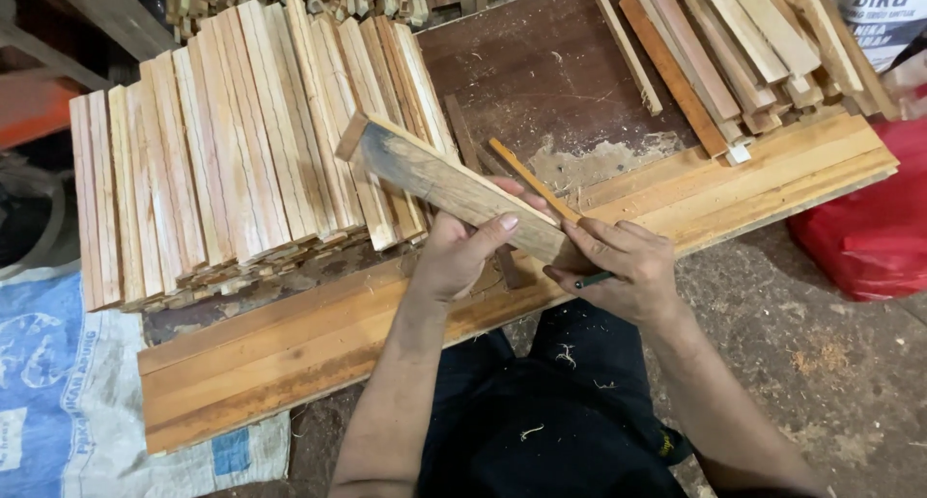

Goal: Marking wooden slats with a pencil to prepare them for assembly or cutting

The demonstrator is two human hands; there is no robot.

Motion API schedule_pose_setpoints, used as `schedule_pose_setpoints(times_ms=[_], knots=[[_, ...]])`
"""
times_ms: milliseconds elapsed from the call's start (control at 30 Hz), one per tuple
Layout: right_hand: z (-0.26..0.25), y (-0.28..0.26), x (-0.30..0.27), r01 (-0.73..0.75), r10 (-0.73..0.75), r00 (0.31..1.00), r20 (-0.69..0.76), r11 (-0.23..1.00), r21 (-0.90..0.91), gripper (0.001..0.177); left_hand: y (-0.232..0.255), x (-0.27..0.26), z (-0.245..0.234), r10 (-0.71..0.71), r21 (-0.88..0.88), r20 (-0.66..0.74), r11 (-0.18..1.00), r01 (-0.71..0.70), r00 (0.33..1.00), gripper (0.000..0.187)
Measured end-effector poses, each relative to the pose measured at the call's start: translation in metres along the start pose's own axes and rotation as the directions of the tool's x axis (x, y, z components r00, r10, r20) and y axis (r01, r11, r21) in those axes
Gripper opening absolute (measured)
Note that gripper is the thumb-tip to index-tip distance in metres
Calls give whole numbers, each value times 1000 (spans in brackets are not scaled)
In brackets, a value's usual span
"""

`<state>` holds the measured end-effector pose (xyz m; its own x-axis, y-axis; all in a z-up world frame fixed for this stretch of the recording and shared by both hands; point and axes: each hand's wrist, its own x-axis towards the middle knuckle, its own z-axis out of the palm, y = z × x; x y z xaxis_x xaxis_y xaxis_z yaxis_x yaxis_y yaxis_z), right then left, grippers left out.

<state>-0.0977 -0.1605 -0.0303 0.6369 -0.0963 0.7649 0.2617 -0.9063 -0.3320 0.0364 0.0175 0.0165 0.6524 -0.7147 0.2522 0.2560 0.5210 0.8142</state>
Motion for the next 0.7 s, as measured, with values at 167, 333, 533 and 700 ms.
schedule_pose_setpoints(times_ms=[167, 333, 533, 700], knots=[[6, 5, -6, 23, -23, 1000, -11, 999, 24, 47, 0, -1, -6, 1, -20, 13, 1000, -1, 1000, 38], [6, 4, -8, 34, -33, 999, -9, 999, 38, 45, 3, 4, -5, 7, -4, 39, 1000, -7, 999, 37], [12, 18, -26, -157, 146, 987, 60, 947, 282, 45, 12, 2, -2, -14, 31, 12, 999, 14, 1000, 41], [5, 11, -29, -555, 501, 824, 265, 617, 558, 16, 11, -3, 5, -18, 28, -39, 999, 19, 999, 44]])
